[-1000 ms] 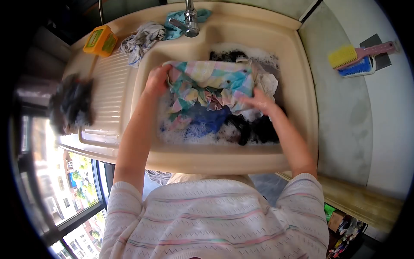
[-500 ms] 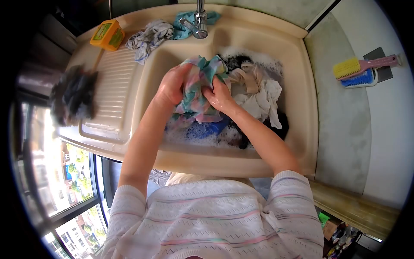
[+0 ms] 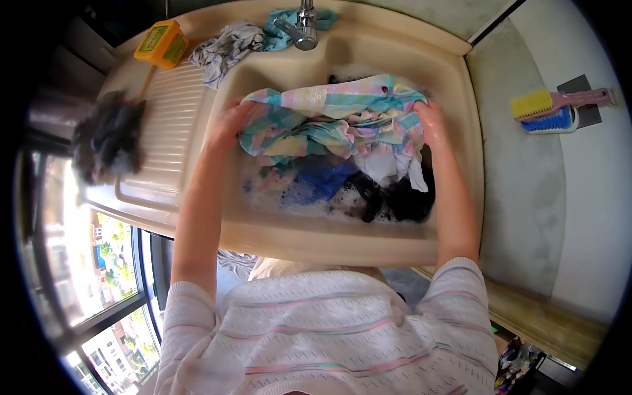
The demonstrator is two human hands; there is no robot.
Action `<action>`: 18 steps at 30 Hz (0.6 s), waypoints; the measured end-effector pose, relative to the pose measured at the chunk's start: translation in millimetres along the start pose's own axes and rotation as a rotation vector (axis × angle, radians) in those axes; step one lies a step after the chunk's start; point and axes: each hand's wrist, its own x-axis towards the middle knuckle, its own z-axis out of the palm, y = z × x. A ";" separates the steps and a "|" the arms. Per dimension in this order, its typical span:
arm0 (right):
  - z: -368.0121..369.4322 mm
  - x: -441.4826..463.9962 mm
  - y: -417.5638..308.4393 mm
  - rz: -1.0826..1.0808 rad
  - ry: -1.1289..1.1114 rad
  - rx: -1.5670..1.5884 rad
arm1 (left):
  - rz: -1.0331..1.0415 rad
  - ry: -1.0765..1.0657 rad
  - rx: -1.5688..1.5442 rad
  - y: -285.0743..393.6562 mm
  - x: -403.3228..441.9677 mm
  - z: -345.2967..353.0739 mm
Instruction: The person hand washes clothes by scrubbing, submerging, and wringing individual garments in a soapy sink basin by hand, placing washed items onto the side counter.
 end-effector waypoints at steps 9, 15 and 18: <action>141.7 -61.3 15.2 -0.571 -0.419 -0.494 | -0.153 -0.054 -0.295 -39.8 18.2 26.8; 148.1 -61.9 31.0 -0.336 -0.696 -0.535 | -0.195 -0.576 -0.018 -30.8 -48.5 114.2; 128.5 -52.5 20.0 -0.078 -0.696 -0.295 | -0.222 -0.715 -0.067 -43.7 -51.1 121.3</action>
